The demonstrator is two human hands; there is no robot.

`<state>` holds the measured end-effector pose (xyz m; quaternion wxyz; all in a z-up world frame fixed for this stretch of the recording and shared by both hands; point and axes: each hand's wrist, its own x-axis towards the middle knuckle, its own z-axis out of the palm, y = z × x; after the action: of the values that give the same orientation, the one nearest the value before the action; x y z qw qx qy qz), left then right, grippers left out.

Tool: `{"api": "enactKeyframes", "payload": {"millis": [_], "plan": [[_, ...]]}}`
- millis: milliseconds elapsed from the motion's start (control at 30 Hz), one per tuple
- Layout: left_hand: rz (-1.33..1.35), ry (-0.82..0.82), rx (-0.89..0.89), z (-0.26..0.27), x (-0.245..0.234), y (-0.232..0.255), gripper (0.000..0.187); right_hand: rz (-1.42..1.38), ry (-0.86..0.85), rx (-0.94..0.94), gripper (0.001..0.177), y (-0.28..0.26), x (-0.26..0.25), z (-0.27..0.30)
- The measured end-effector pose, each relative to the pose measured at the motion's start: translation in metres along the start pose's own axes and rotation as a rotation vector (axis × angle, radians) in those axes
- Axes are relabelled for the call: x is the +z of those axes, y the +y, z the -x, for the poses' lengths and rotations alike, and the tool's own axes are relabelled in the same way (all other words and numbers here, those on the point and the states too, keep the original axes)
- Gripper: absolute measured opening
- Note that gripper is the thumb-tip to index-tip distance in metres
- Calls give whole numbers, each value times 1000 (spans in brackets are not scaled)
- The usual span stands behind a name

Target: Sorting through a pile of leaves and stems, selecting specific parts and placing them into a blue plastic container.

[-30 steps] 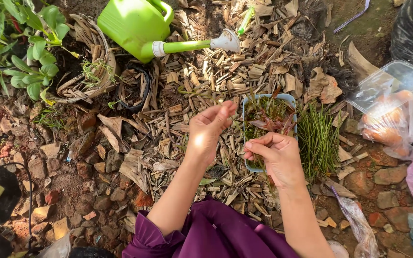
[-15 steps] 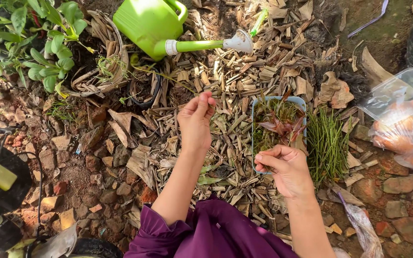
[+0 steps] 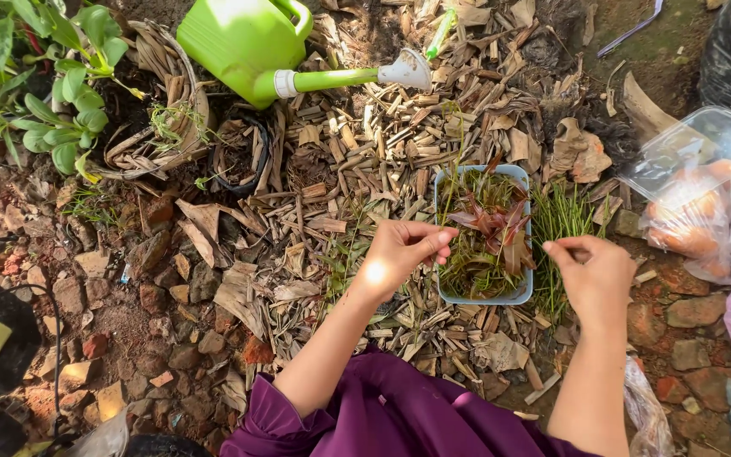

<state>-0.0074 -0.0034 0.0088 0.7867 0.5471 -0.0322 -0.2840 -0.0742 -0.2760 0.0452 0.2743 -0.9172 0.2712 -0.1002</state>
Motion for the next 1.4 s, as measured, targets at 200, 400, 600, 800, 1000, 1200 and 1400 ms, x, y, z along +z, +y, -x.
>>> {"api": "enactKeyframes", "payload": {"millis": [200,400,600,800,1000,1200,1400], "plan": [[-36,-42,-54,4,9,-8,30,-590,-297,236,23,27,24,-2],[-71,-43,-63,4,8,-10,27,-577,-350,112,18,-8,9,5],[-74,-59,-96,3,6,-23,24,-382,-139,-91,17,-11,11,11],[-52,-108,-121,6,13,-24,23,-371,-149,-267,18,-29,13,12],[-220,-180,-107,10,20,-17,21,-912,-441,-45,12,-52,33,21],[-77,-226,-93,7,10,-23,20,-403,-269,-259,12,-69,23,28],[38,-151,-76,4,-1,-11,22,-166,-216,-201,19,-63,13,27]]}}
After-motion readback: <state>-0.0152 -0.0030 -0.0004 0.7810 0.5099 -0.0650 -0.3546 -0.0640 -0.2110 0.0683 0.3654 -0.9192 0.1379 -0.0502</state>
